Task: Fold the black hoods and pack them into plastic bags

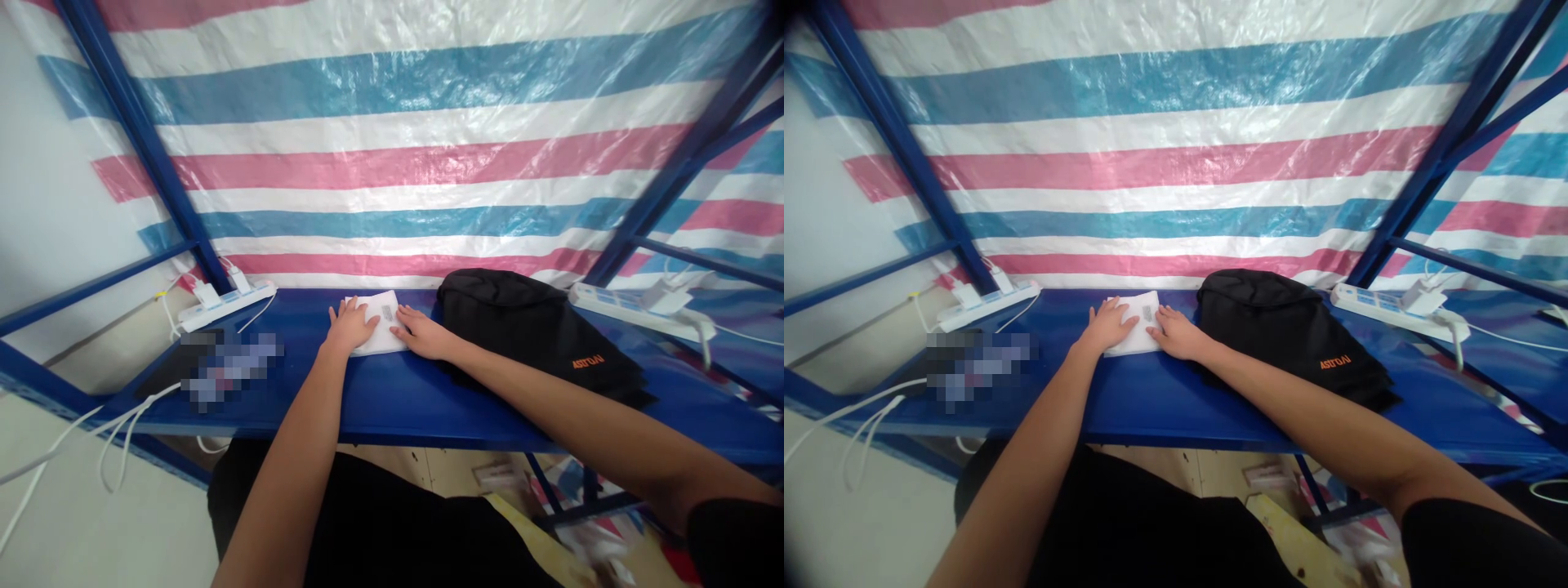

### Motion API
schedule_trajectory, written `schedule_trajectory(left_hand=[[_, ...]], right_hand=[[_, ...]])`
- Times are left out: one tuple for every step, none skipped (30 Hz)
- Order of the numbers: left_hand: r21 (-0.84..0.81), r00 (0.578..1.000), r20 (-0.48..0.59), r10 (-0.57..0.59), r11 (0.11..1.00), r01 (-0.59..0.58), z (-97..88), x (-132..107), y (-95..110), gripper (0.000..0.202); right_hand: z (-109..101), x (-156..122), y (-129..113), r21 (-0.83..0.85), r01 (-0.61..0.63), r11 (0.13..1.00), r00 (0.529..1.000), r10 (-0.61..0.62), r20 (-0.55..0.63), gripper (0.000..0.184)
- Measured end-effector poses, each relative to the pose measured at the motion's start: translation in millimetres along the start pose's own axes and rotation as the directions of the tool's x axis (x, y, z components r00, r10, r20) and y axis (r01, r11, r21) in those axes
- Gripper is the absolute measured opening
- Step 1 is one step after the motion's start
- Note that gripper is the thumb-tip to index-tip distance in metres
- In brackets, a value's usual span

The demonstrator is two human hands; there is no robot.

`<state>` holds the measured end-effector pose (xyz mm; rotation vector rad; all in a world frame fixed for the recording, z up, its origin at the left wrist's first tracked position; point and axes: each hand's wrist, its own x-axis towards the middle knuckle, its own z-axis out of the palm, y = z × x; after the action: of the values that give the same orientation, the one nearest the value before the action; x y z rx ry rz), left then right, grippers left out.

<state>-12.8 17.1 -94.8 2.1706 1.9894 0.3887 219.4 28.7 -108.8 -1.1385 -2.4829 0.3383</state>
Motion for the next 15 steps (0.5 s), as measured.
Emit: schedule_trajectory(left_hand=[[-0.001,1.0,0.0,0.003,1.0,-0.003,0.3,0,0,0.069],[-0.002,1.0,0.0,0.006,1.0,-0.006,0.5,1,0,0.069],[-0.003,1.0,0.001,0.008,1.0,-0.008,0.8,1,0,0.069],[-0.003,1.0,0.001,0.01,1.0,-0.01,1.0,2,-1,0.069],[-0.004,1.0,0.0,0.01,1.0,-0.01,1.1,2,-1,0.069],[-0.005,1.0,-0.002,0.009,1.0,-0.009,1.2,3,-1,0.069],[-0.006,1.0,-0.004,0.009,1.0,-0.009,1.1,3,-2,0.069],[-0.006,1.0,-0.003,0.009,1.0,-0.009,0.7,3,-2,0.069],[-0.005,1.0,-0.004,0.008,1.0,-0.008,0.2,2,-2,0.068],[0.001,1.0,-0.008,0.005,1.0,-0.005,-0.5,1,-2,0.069],[0.014,1.0,-0.019,0.001,1.0,-0.001,-1.3,1,-2,0.069],[0.034,0.999,-0.04,0.003,0.999,-0.002,-2.2,0,-1,0.068],[0.059,0.998,-0.068,0.015,0.998,-0.011,-2.8,-1,1,0.067],[0.083,0.995,-0.097,0.037,0.996,-0.029,-3.3,-2,3,0.065],[0.101,0.991,-0.119,0.067,0.993,-0.055,-3.4,-3,5,0.061]], right_hand=[[0,0,0,-0.003,-0.001,1.0,1.0,0.001,0.0,0.06],[0,0,0,-0.003,-0.003,1.0,1.0,0.003,-0.003,0.06],[0,0,0,0.0,-0.006,1.0,1.0,0.006,-0.005,0.059],[0,0,-1,0.005,-0.008,1.0,1.0,0.008,-0.003,0.059],[-1,0,-1,0.012,-0.01,1.0,1.0,0.01,-0.001,0.059],[-2,0,-2,0.02,-0.01,1.0,1.0,0.01,0.002,0.06],[-2,0,-3,0.026,-0.011,1.0,1.0,0.011,0.004,0.06],[-3,-1,-4,0.03,-0.014,0.999,1.0,0.014,0.005,0.061],[-4,-1,-4,0.031,-0.018,0.999,1.0,0.018,0.004,0.062],[-4,-1,-5,0.027,-0.024,0.999,1.0,0.024,0.003,0.064],[-5,-1,-6,0.019,-0.031,0.999,1.0,0.031,0.004,0.065],[-5,-1,-8,0.007,-0.041,0.999,0.999,0.041,0.005,0.066],[-6,-2,-9,-0.009,-0.052,0.999,0.999,0.052,0.001,0.066],[-6,-2,-10,-0.027,-0.06,0.998,0.998,0.06,-0.004,0.066],[-7,-3,-12,-0.048,-0.062,0.997,0.998,0.061,-0.013,0.065]])
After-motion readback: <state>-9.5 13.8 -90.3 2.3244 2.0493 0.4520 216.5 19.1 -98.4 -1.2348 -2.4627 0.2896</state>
